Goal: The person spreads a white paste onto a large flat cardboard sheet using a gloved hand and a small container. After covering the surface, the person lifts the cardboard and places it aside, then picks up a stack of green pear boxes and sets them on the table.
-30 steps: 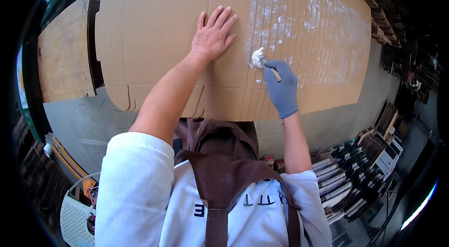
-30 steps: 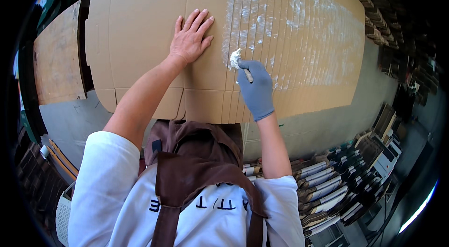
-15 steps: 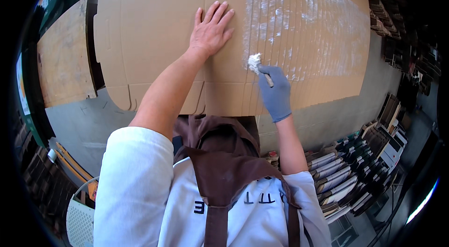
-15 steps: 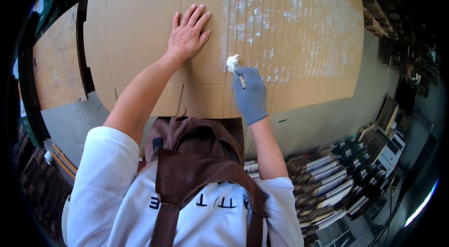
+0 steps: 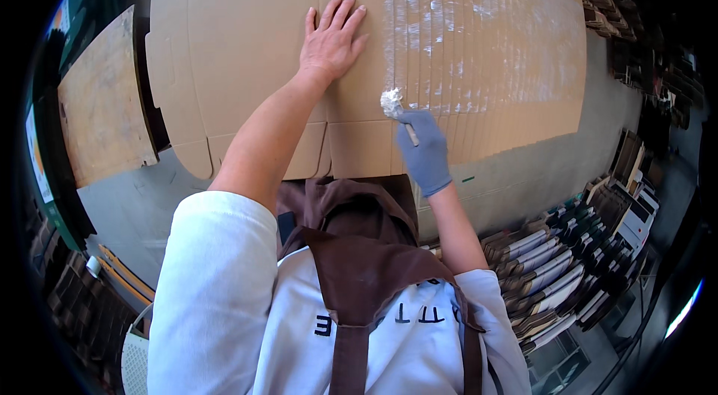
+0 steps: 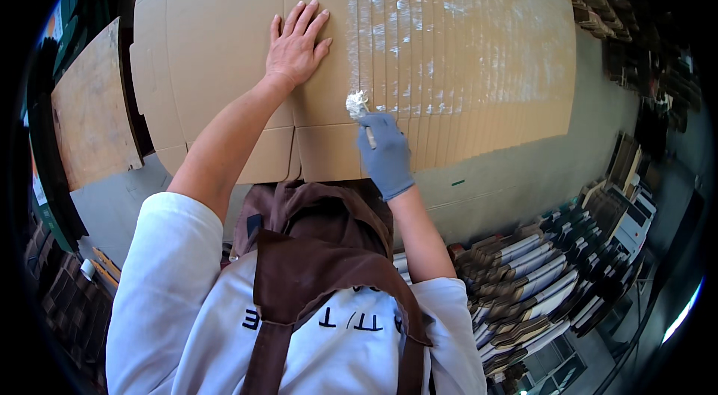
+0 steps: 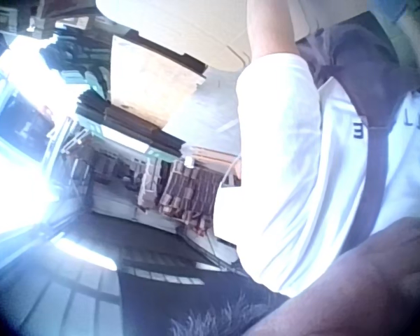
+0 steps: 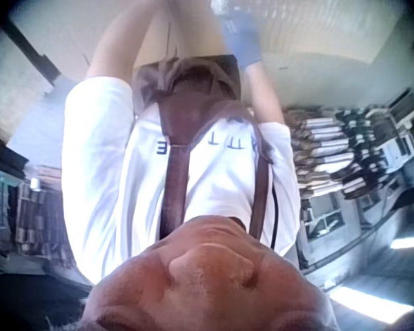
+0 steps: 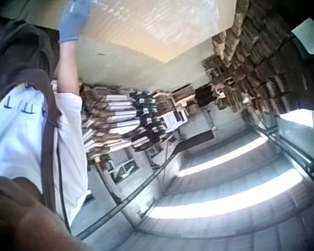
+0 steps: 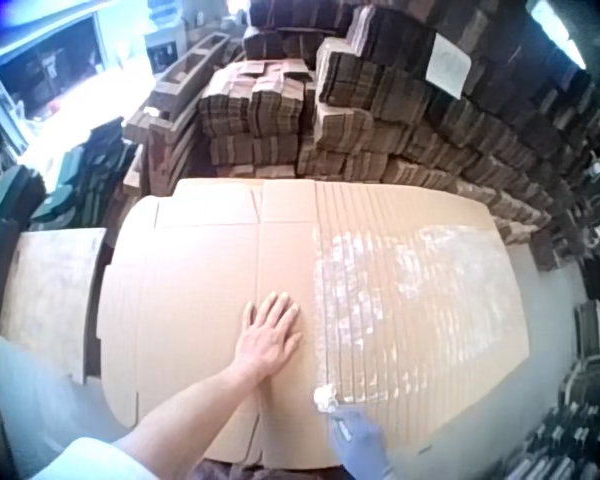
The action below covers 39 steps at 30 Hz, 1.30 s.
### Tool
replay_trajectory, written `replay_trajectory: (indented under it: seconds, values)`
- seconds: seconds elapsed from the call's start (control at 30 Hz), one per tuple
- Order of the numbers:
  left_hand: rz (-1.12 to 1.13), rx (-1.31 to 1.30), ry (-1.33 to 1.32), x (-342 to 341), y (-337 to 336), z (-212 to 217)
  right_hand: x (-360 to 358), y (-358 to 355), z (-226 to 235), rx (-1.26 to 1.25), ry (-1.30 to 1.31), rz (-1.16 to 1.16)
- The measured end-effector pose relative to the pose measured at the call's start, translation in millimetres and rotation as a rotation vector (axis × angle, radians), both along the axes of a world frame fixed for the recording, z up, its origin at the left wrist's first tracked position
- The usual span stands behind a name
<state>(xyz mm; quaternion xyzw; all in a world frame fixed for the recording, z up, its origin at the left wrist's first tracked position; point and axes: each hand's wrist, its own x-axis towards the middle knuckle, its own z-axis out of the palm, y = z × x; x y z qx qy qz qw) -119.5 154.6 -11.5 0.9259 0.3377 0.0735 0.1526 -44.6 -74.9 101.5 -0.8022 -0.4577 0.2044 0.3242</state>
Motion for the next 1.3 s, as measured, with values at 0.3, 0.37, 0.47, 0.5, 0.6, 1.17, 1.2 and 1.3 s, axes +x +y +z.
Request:
replay_trajectory:
  seconds: [0.3, 0.37, 0.47, 0.5, 0.6, 1.17, 1.2, 1.3]
  values:
    - [-0.014, 0.012, -0.002, -0.7, -1.4, -0.7, -8.8, -9.9, 22.1, -0.040, 0.061, 0.065]
    - [-0.012, 0.011, -0.001, -0.3, -1.6, -0.3, -8.7, -15.5, 9.4, -0.051, 0.048, 0.067]
    - [-0.008, 0.015, 0.007, 0.5, -0.1, 1.0, 5.7, -19.6, -3.7, -0.039, -0.020, 0.009]
    - [-0.013, 0.009, 0.011, -0.3, -3.4, 0.4, 5.0, -20.2, 3.5, -0.037, -0.033, -0.021]
    - [-0.004, 0.019, 0.003, -2.3, 0.0, -1.1, -9.5, -16.8, 13.4, -0.027, -0.016, 0.029]
    - [0.004, -0.014, 0.015, -1.3, -1.1, -0.6, 16.5, 48.2, 2.5, 0.073, -0.038, -0.198]
    - [0.004, -0.012, 0.002, 0.3, -0.7, -0.4, 21.0, 50.1, -11.9, 0.072, -0.067, -0.182]
    - [-0.019, -0.011, 0.014, 0.5, -1.7, 2.5, 38.2, 61.9, -12.3, 0.034, -0.117, -0.236]
